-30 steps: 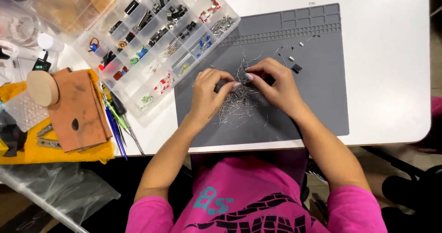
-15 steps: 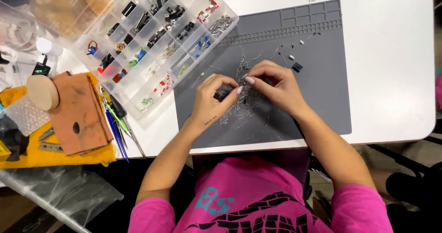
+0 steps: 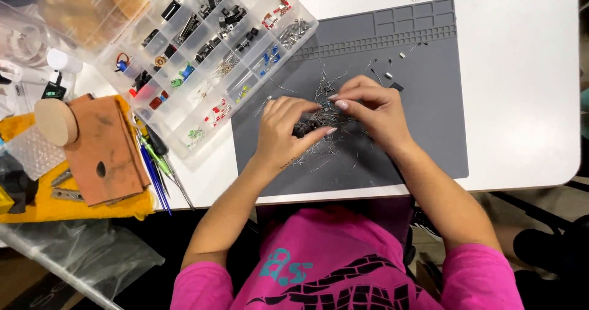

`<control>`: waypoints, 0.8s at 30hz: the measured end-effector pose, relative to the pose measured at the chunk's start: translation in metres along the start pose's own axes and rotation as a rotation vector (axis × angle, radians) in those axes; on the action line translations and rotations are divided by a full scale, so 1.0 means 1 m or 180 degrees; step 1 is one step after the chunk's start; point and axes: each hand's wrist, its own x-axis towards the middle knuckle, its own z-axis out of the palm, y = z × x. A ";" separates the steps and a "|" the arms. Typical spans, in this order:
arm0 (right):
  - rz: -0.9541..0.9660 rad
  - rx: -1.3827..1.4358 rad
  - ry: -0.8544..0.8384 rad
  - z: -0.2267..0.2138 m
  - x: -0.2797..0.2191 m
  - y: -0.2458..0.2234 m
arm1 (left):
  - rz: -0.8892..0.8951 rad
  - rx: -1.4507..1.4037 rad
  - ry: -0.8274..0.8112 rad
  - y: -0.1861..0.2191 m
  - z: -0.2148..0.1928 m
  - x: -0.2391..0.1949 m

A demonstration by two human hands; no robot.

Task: The person sorts small electronic components, primarily resistors, from a pile on a gray mat. They pick up individual components, briefly inspect them, and place them into compartments of a clear plastic organizer box. The process is repetitive and continues throughout the clip.

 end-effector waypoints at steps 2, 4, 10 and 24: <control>0.0004 0.0092 -0.0022 0.008 -0.001 0.005 | 0.0204 0.0145 0.0220 -0.004 0.005 -0.003; 0.0018 0.0175 -0.0041 0.014 -0.004 0.007 | 0.0403 0.0277 0.0440 -0.006 0.008 -0.005; -0.0102 0.0041 -0.0036 0.020 -0.006 -0.005 | 0.0849 0.0512 0.0990 -0.006 0.009 -0.003; -0.0232 0.0038 -0.0011 0.014 -0.007 0.011 | 0.1008 0.0574 0.1053 0.000 0.010 0.000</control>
